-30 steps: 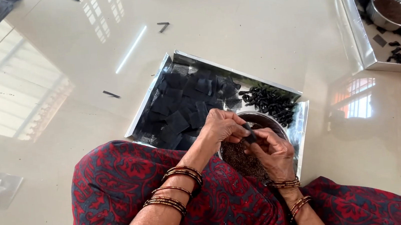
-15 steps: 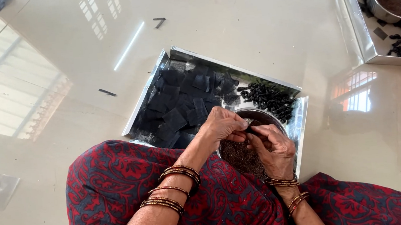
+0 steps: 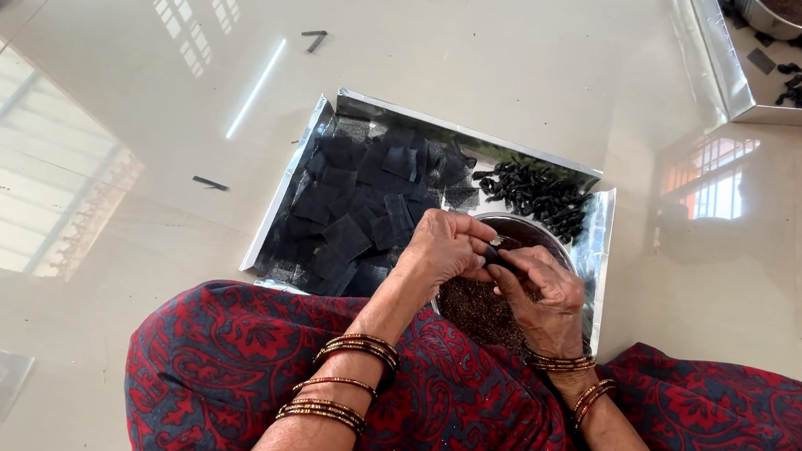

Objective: The person fills small plastic packets with seeds or beads from a bowl and places them in a tray.

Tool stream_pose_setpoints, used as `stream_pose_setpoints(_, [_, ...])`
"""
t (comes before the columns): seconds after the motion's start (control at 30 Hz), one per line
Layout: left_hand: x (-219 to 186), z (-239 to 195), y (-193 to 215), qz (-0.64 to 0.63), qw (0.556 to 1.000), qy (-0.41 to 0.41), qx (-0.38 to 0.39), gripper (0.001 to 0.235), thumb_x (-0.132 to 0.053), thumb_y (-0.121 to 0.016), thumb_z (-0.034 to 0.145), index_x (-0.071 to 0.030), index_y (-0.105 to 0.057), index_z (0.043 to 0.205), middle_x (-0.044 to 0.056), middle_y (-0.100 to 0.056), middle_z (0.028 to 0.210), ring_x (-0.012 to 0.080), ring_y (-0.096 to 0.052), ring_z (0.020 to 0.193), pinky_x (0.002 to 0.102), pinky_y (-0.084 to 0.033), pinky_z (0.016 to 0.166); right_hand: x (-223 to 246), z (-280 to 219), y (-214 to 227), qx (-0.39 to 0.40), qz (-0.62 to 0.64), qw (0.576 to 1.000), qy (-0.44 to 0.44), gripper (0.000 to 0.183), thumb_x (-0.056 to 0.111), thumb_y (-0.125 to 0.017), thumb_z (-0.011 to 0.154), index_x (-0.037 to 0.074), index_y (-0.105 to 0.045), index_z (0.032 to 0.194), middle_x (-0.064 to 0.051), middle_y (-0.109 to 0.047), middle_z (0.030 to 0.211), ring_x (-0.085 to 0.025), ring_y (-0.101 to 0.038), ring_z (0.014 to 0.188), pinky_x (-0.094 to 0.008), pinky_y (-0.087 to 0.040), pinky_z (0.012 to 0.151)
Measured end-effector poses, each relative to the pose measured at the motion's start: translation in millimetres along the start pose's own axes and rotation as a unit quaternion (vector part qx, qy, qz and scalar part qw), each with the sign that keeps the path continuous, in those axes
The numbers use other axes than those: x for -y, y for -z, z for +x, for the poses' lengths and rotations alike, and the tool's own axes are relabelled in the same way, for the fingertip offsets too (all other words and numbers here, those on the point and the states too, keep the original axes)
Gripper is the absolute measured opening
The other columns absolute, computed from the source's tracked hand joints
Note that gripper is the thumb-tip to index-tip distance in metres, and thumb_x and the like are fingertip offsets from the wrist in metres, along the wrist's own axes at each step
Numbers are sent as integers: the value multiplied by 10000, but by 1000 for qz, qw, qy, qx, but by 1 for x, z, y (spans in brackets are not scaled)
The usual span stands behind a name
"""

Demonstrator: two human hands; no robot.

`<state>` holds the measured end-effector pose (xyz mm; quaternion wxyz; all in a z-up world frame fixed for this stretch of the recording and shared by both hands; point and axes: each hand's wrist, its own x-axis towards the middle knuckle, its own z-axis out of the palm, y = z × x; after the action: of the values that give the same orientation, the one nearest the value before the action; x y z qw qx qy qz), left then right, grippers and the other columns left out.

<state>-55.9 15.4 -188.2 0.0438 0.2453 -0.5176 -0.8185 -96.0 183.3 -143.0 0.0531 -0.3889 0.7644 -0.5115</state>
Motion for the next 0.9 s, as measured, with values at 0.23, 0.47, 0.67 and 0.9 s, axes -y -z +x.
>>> stream_pose_setpoints(0.23, [12,6,3,33,999,-10,4,296,179,-614,784,118,-713,1057,104,-685,830,169,-690,703,330,-673,641,-2,-1,-4,-2,-121,984,132,211,52,-736,912,-36,-701,1100,-128,-698,960,-212,-703,763,-320,-559,631])
stream_pose_setpoints(0.47, [10,1,0,49,999,-11,20,310,206,-647,743,121,-707,1035,106,-655,837,160,-706,716,317,-691,632,-28,-5,-7,4,-84,995,47,84,73,-670,1014,-6,-691,992,-73,-704,832,-131,-699,619,-268,-554,546])
stream_pose_setpoints(0.67, [-8,-8,-3,71,997,1,3,274,194,-654,756,126,-703,1016,131,-689,852,178,-712,703,310,-669,597,-29,1,4,-7,111,978,-176,173,134,-680,966,-23,-751,948,-52,-731,768,-111,-690,555,-265,-602,481])
stream_pose_setpoints(0.9, [-14,-14,-2,66,998,-16,0,199,94,-677,792,100,-720,986,136,-733,780,161,-724,601,277,-648,550,-40,-2,7,-7,188,963,-194,186,125,-708,985,-52,-761,965,-91,-703,779,-109,-652,605,-312,-654,524])
